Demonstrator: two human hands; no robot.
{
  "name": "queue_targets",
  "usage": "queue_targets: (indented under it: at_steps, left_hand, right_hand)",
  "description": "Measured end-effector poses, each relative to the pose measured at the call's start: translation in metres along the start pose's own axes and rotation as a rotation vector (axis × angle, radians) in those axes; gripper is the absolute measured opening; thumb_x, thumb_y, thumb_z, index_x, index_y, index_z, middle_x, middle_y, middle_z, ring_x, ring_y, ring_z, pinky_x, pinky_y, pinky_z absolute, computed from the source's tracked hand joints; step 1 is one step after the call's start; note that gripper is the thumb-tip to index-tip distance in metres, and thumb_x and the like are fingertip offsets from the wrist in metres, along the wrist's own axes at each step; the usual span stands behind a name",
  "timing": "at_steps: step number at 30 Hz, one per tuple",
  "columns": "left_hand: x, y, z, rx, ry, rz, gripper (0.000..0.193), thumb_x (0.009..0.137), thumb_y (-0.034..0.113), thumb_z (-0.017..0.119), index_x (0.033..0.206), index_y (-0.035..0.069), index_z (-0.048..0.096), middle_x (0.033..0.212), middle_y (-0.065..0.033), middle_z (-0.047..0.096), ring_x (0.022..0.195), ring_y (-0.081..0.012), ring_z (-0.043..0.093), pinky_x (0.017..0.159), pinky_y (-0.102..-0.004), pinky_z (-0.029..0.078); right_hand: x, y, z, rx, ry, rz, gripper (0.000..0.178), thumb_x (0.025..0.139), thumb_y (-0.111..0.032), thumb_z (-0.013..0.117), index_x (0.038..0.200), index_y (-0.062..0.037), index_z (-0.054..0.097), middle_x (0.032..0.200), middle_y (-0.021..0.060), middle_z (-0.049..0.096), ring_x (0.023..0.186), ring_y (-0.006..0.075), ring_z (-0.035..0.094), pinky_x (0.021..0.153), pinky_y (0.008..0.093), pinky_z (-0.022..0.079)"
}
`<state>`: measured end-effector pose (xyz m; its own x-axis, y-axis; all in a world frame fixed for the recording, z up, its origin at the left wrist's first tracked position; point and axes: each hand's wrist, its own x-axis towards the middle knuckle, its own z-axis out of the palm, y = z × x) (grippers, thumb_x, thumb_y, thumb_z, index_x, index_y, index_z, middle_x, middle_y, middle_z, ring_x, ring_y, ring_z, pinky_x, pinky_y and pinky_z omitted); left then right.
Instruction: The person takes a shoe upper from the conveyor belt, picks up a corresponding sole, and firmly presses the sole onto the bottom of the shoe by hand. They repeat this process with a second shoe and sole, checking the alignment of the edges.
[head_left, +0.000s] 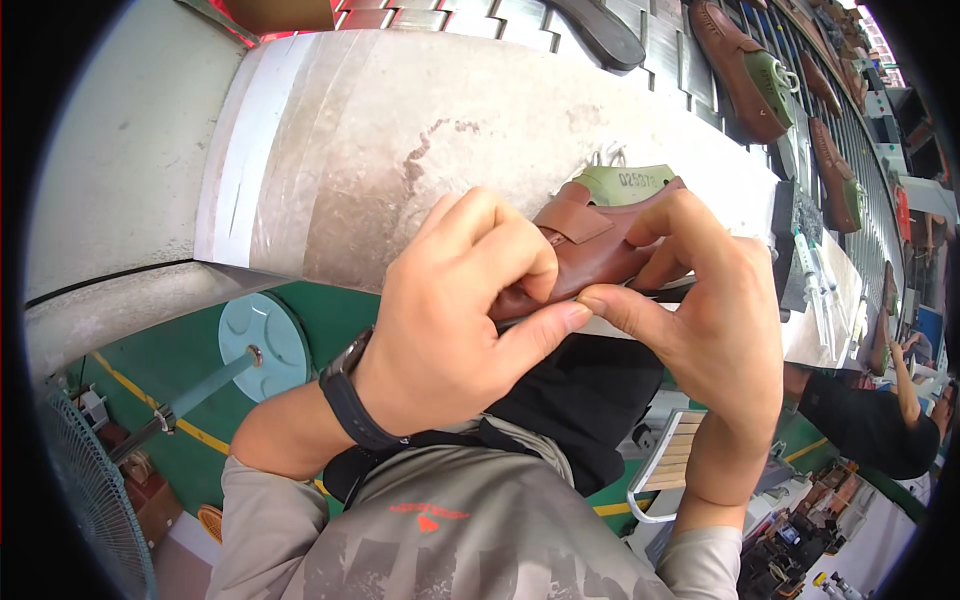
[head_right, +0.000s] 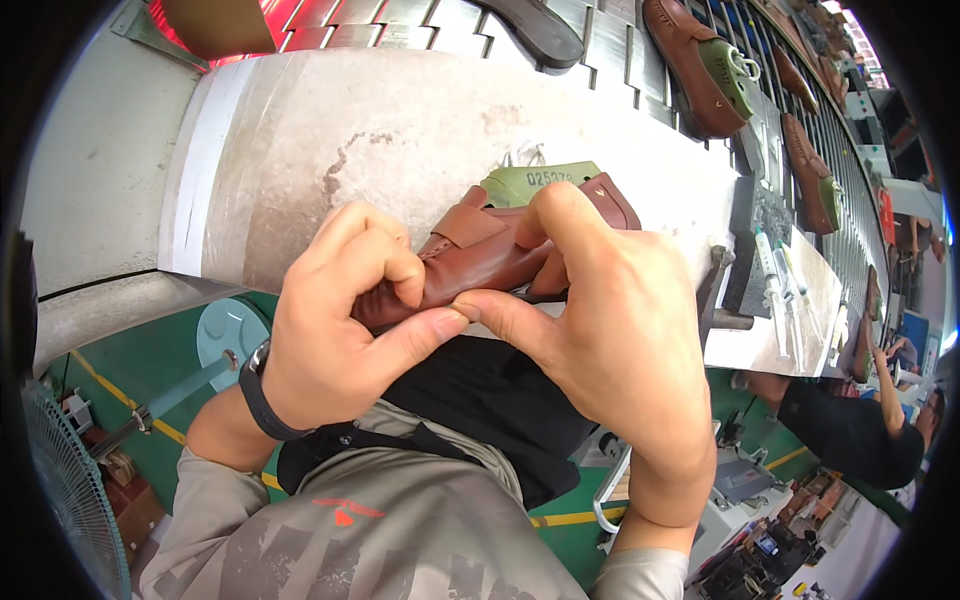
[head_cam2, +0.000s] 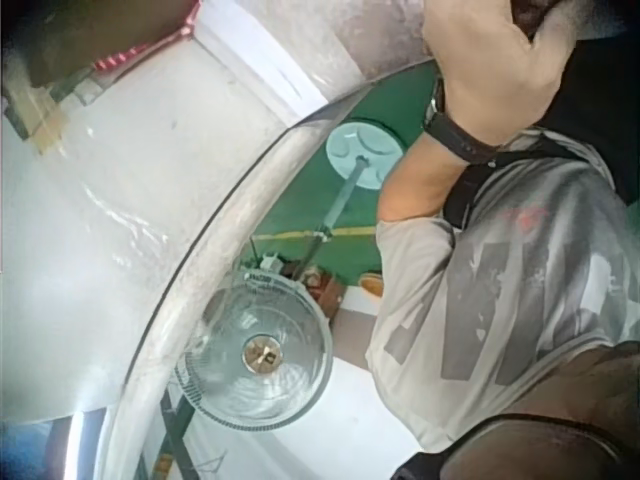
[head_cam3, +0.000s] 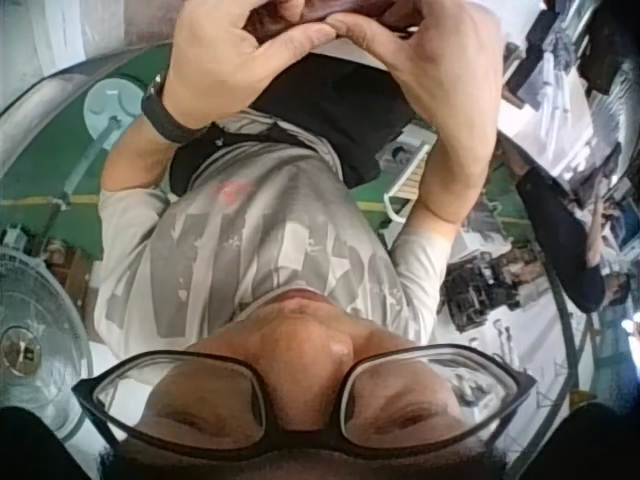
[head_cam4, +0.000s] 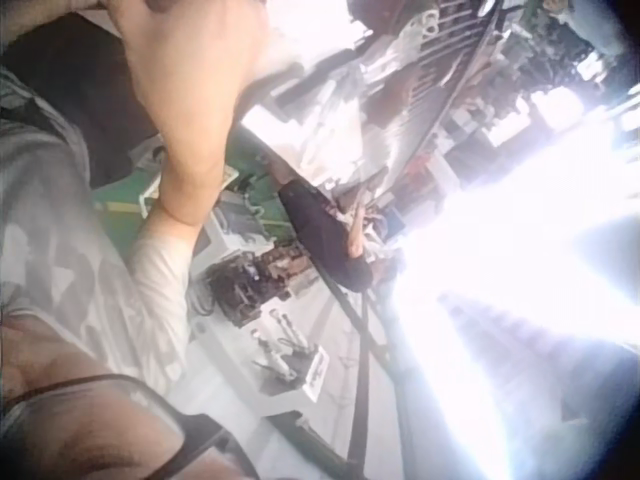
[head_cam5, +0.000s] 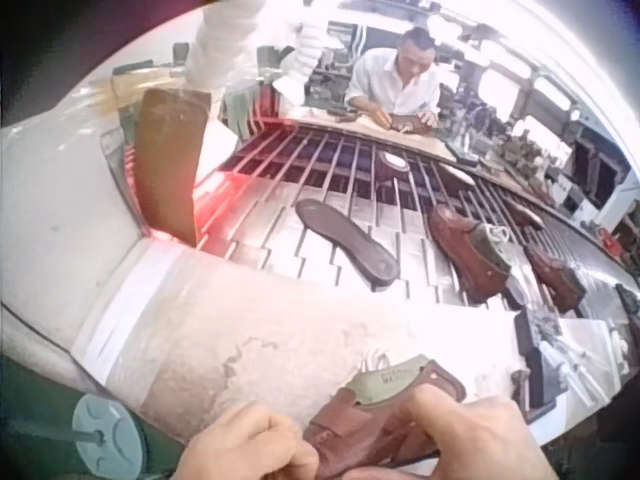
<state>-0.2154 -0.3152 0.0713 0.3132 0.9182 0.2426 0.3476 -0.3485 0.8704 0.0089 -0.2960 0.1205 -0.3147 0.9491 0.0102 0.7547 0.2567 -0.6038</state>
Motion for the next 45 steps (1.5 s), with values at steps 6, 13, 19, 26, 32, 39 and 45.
queue_targets:
  at_steps: [6, 13, 19, 26, 32, 39, 45]
  left_hand:
    - [-0.003, 0.001, -0.008, -0.192, -0.054, -0.163, 0.024, 0.087, 0.003, 0.085, 0.092, 0.004, 0.062, 0.102, -0.0066, 0.056, 0.088, -0.0142, 0.054, 0.075, -0.0269, 0.046]
    - [-0.044, -0.02, -0.026, -0.403, 0.028, -0.234, 0.016, 0.093, -0.001, 0.078, 0.107, 0.0, 0.069, 0.12, -0.0128, 0.065, 0.112, -0.0207, 0.065, 0.1, -0.0344, 0.052]
    - [-0.063, -0.042, -0.03, -0.526, -0.061, -0.149, 0.031, 0.095, 0.003, 0.082, 0.123, -0.002, 0.067, 0.142, -0.0261, 0.066, 0.133, -0.0279, 0.064, 0.112, -0.0433, 0.052]
    - [-0.056, -0.029, -0.004, -0.58, 0.123, -0.22, 0.028, 0.094, 0.003, 0.084, 0.104, 0.001, 0.058, 0.136, -0.035, 0.069, 0.124, -0.0263, 0.07, 0.106, -0.0395, 0.056]
    - [-0.054, -0.024, 0.009, -0.447, 0.277, -0.158, 0.028, 0.087, 0.006, 0.091, 0.09, 0.001, 0.063, 0.116, -0.0271, 0.079, 0.101, -0.0189, 0.079, 0.084, -0.0308, 0.06]
    - [0.037, -0.011, 0.001, 0.069, -0.013, 0.083, 0.037, 0.091, 0.022, 0.084, 0.114, -0.004, 0.07, 0.108, -0.0196, 0.077, 0.101, -0.0328, 0.076, 0.09, -0.0396, 0.059]
    - [0.162, -0.002, 0.075, 0.538, -0.55, 0.074, 0.082, 0.078, 0.047, 0.083, 0.137, -0.008, 0.066, 0.124, -0.0293, 0.072, 0.115, -0.0431, 0.07, 0.104, -0.0445, 0.056]
  right_hand:
    - [0.006, -0.004, -0.001, -0.018, -0.01, -0.008, 0.047, 0.071, -0.022, 0.099, 0.098, -0.0017, 0.066, 0.063, 0.0094, 0.069, 0.057, 0.0176, 0.066, 0.059, 0.0295, 0.047]
    - [0.008, -0.007, -0.003, -0.019, -0.029, 0.035, 0.045, 0.073, -0.02, 0.098, 0.098, -0.0014, 0.066, 0.062, 0.0086, 0.068, 0.057, 0.0167, 0.066, 0.057, 0.0294, 0.046]
    - [0.004, 0.002, -0.004, -0.008, -0.06, 0.035, 0.049, 0.073, -0.023, 0.099, 0.1, -0.0005, 0.064, 0.063, 0.0095, 0.07, 0.058, 0.0166, 0.068, 0.061, 0.028, 0.049]
    - [0.002, -0.011, 0.016, -0.117, 0.043, 0.019, 0.076, 0.057, -0.048, 0.105, 0.101, -0.0019, 0.063, 0.062, 0.0066, 0.064, 0.057, 0.0163, 0.065, 0.057, 0.029, 0.049]
    - [0.002, -0.008, 0.022, -0.201, 0.168, -0.113, 0.084, 0.055, -0.061, 0.101, 0.105, -0.0045, 0.065, 0.073, 0.0057, 0.065, 0.061, 0.0186, 0.064, 0.06, 0.0317, 0.051]
    - [-0.019, 0.04, 0.012, -0.122, 0.155, -0.268, 0.067, 0.07, -0.049, 0.096, 0.108, -0.0059, 0.062, 0.088, 0.0088, 0.071, 0.082, 0.0308, 0.073, 0.074, 0.0413, 0.056]
    - [-0.038, 0.079, -0.018, -0.241, 0.129, -0.154, 0.044, 0.078, -0.025, 0.092, 0.107, -0.0053, 0.064, 0.09, 0.013, 0.07, 0.09, 0.0358, 0.068, 0.08, 0.0459, 0.053]
